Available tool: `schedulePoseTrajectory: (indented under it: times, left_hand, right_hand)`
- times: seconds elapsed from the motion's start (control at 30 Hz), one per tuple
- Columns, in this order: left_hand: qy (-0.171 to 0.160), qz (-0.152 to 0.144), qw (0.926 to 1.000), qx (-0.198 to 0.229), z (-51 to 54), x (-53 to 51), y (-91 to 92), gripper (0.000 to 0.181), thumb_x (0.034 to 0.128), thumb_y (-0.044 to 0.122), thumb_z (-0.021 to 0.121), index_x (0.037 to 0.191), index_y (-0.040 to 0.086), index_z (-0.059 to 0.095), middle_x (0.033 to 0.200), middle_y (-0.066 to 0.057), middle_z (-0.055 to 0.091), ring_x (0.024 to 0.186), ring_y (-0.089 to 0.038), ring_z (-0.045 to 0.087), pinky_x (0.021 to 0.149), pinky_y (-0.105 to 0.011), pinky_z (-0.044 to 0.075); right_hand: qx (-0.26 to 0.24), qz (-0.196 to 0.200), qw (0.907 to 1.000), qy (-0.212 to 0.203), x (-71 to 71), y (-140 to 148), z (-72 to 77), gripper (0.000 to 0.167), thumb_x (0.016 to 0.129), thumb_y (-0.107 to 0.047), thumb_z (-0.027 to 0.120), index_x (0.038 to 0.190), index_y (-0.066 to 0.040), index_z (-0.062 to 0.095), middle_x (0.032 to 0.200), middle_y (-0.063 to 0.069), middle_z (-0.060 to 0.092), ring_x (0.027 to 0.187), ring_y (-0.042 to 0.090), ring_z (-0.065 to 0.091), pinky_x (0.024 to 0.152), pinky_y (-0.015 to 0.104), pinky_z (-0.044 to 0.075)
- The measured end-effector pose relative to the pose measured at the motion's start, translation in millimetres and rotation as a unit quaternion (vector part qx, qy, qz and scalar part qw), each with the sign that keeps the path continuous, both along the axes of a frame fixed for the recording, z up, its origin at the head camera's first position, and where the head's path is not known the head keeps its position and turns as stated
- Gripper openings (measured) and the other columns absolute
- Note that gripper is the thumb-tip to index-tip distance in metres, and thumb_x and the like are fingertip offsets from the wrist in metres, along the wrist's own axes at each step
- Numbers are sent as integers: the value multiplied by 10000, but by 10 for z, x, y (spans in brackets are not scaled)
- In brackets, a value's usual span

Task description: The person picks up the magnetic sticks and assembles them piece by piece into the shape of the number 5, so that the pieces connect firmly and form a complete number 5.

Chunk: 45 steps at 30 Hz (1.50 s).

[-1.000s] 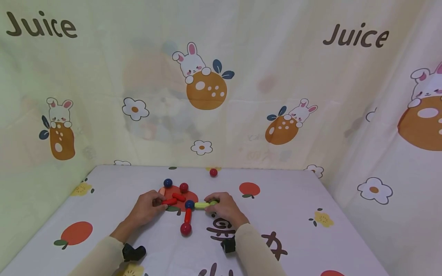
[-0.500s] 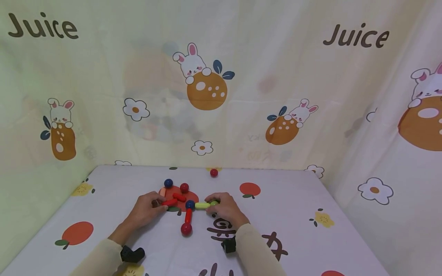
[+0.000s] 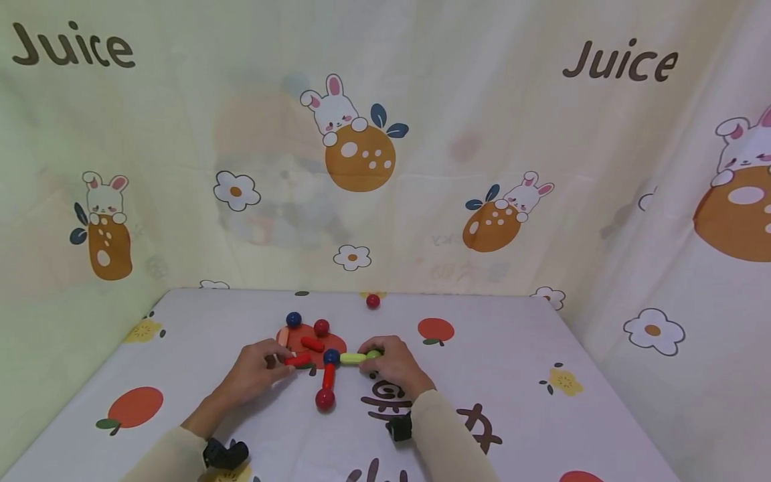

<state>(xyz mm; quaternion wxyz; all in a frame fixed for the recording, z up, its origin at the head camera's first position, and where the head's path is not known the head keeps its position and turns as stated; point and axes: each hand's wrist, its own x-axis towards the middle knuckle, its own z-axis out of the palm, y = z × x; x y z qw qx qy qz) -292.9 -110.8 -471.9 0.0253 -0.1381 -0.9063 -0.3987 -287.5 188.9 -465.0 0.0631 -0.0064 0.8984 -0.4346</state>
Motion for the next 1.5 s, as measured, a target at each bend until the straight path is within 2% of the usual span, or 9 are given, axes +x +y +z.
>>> schedulePoseTrajectory:
  times: [0.23, 0.47, 0.7, 1.0, 1.23, 1.37, 1.5]
  left_hand:
    - [34, -251, 9996, 112, 50, 47, 50, 184, 842, 133, 827, 999, 213, 777, 853, 52, 598, 790, -170, 533, 586, -260, 487]
    - [122, -638, 9975, 280, 122, 123, 153, 232, 847, 134, 821, 1061, 214, 780, 867, 56, 624, 782, -178, 544, 561, -259, 497]
    - [227, -973, 9944, 337, 178, 198, 289, 241, 848, 157, 826, 1076, 219, 779, 975, 74, 631, 816, -173, 552, 622, -258, 505]
    - [121, -1206, 9914, 493, 190, 249, 403, 199, 859, 177, 822, 1044, 228, 770, 934, 25, 625, 848, -188, 564, 635, -266, 523]
    - [252, -1366, 9890, 517, 171, 308, 470, 188, 846, 176, 827, 1024, 209, 776, 885, 4, 633, 801, -171, 569, 629, -256, 501]
    - [303, -1411, 9882, 506, 169, 340, 518, 188, 831, 181, 842, 1007, 207, 782, 884, -18, 642, 772, -170, 566, 592, -253, 489]
    - [211, -1417, 9885, 488, 159, 362, 559, 171, 821, 193, 855, 971, 234, 785, 881, 8, 630, 778, -166, 570, 608, -253, 493]
  right_hand:
    - [-29, 10, 10000, -8, -2, 2, -3, 207, 872, -208, 796, 1066, -270, 762, 1143, -2, 640, 1067, 249, 527, 918, 457, 503]
    - [-77, -27, 10000, -49, 10, -2, 3, 207, 871, -208, 794, 1065, -272, 761, 1141, -2, 638, 1068, 251, 525, 917, 459, 503]
    - [-29, 26, 10000, 31, 19, -1, -2, 204, 879, -207, 788, 1071, -271, 760, 1140, -2, 637, 1065, 248, 524, 913, 449, 504]
    - [-92, 62, 9999, 80, 15, -7, -4, 186, 888, -203, 777, 1063, -264, 757, 1122, -4, 633, 1052, 241, 524, 883, 418, 515]
    - [-45, 81, 9999, 123, 10, -1, -12, 187, 889, -212, 779, 1066, -267, 758, 1120, -7, 637, 1052, 242, 526, 878, 424, 519]
    - [-10, 76, 9999, 135, 16, 1, -7, 189, 889, -217, 778, 1067, -275, 756, 1132, -8, 638, 1056, 244, 525, 888, 427, 516]
    - [-14, 56, 9999, 140, 30, -7, 4, 194, 888, -210, 777, 1069, -276, 756, 1146, -4, 637, 1058, 247, 524, 896, 435, 510]
